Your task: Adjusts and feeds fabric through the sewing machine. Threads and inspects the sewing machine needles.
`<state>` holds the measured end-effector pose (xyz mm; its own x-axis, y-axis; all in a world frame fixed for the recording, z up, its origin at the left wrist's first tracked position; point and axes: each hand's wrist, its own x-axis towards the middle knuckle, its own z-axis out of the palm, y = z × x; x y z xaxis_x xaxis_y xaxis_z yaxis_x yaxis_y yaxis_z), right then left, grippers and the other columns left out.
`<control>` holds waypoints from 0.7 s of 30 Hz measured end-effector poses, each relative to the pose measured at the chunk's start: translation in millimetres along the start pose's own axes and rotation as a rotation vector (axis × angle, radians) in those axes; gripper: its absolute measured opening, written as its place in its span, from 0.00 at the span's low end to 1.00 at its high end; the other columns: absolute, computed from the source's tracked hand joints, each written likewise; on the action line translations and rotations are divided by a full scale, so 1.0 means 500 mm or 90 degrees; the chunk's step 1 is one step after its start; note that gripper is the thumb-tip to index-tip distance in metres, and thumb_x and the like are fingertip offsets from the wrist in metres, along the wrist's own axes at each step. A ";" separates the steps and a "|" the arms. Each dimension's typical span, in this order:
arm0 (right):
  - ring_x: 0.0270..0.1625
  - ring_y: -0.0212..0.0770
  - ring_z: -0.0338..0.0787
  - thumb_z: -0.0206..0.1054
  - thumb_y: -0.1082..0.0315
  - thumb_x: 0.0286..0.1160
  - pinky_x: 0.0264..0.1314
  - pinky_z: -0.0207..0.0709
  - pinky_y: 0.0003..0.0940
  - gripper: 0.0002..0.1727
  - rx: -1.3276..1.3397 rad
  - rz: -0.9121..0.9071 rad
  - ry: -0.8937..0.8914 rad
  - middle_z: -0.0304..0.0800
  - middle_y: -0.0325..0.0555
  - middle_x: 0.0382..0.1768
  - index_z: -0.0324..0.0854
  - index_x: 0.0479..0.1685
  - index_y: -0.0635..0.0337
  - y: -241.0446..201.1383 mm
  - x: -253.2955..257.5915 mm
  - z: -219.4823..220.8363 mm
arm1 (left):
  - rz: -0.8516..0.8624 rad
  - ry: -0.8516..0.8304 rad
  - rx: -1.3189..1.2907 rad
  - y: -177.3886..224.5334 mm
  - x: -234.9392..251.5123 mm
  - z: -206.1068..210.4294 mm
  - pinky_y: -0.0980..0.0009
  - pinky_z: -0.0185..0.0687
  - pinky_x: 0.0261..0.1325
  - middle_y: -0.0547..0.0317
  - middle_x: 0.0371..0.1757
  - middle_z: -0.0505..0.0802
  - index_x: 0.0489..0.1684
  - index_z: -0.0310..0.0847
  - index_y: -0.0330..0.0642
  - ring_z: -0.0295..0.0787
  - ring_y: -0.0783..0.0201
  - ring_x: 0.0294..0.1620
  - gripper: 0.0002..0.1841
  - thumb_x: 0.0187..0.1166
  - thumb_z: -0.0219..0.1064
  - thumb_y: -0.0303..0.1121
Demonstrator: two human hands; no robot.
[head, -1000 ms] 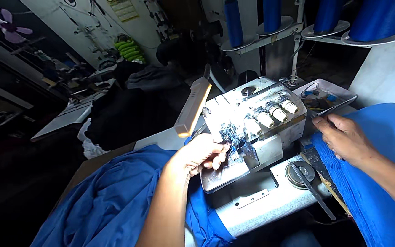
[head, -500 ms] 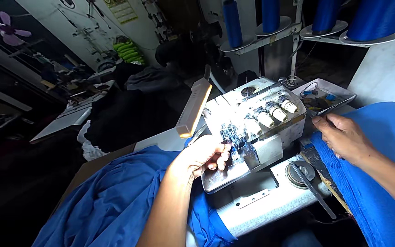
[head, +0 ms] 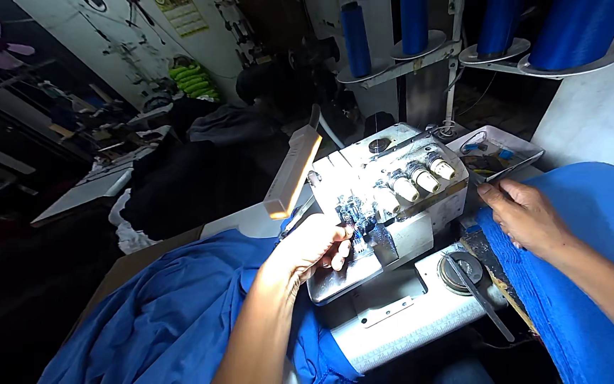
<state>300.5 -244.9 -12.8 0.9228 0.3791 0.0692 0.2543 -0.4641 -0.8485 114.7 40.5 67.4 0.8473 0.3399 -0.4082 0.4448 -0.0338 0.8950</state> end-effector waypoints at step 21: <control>0.11 0.39 0.70 0.56 0.38 0.87 0.12 0.68 0.38 0.25 0.019 0.003 -0.001 0.71 0.42 0.16 0.82 0.44 0.51 -0.005 -0.005 -0.001 | 0.038 0.319 0.417 -0.035 -0.061 0.008 0.76 0.71 0.19 0.60 0.16 0.84 0.32 0.86 0.36 0.73 0.72 0.11 0.16 0.90 0.61 0.35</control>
<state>297.8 -245.0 -10.5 0.9236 0.3779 0.0641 0.2408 -0.4420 -0.8641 82.3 27.1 63.6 0.7142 0.6933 -0.0963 0.6132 -0.5533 0.5638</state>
